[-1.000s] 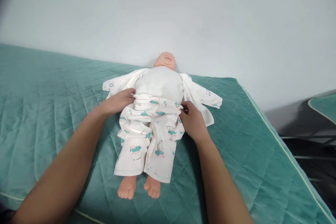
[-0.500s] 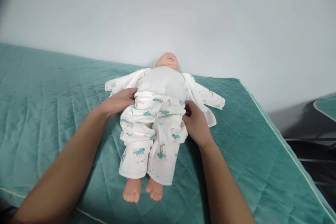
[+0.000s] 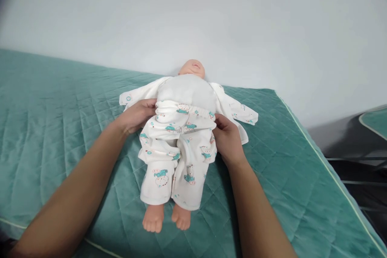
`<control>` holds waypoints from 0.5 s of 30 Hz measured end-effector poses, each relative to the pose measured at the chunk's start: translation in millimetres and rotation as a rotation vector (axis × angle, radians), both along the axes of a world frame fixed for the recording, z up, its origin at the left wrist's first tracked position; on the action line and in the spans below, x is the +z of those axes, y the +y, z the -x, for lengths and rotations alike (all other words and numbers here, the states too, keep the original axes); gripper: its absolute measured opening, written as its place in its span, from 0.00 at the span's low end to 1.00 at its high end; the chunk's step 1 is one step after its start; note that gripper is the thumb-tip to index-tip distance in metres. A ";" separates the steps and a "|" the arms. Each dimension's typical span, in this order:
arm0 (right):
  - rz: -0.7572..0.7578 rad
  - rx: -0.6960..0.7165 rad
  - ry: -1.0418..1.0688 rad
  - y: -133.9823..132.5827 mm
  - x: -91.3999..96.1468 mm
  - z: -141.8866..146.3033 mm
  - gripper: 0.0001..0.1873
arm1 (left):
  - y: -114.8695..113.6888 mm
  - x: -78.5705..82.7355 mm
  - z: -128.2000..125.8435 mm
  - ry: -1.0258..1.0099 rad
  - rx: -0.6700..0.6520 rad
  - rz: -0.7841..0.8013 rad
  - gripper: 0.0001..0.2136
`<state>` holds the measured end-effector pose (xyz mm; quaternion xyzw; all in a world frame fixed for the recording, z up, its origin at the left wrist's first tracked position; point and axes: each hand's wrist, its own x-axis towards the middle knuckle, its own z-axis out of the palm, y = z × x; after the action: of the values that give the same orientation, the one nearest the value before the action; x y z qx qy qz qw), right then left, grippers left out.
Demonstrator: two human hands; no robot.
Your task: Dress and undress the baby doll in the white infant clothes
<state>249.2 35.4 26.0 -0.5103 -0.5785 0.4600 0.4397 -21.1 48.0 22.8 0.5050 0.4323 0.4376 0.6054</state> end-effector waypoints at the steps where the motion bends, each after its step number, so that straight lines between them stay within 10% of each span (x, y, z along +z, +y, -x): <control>1: -0.006 -0.001 -0.012 0.0 0.1 0.3 0.12 | 0.5 -0.9 0.1 0.001 0.005 0.000 0.15; 15: -0.052 -0.011 -0.218 -0.9 4.5 3.7 0.11 | 4.5 -8.7 -4.9 0.207 0.120 -0.023 0.17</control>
<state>245.6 34.5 30.4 -0.5488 -0.6319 0.3843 0.3896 -16.2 52.5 14.0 0.5274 0.5171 0.4236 0.5243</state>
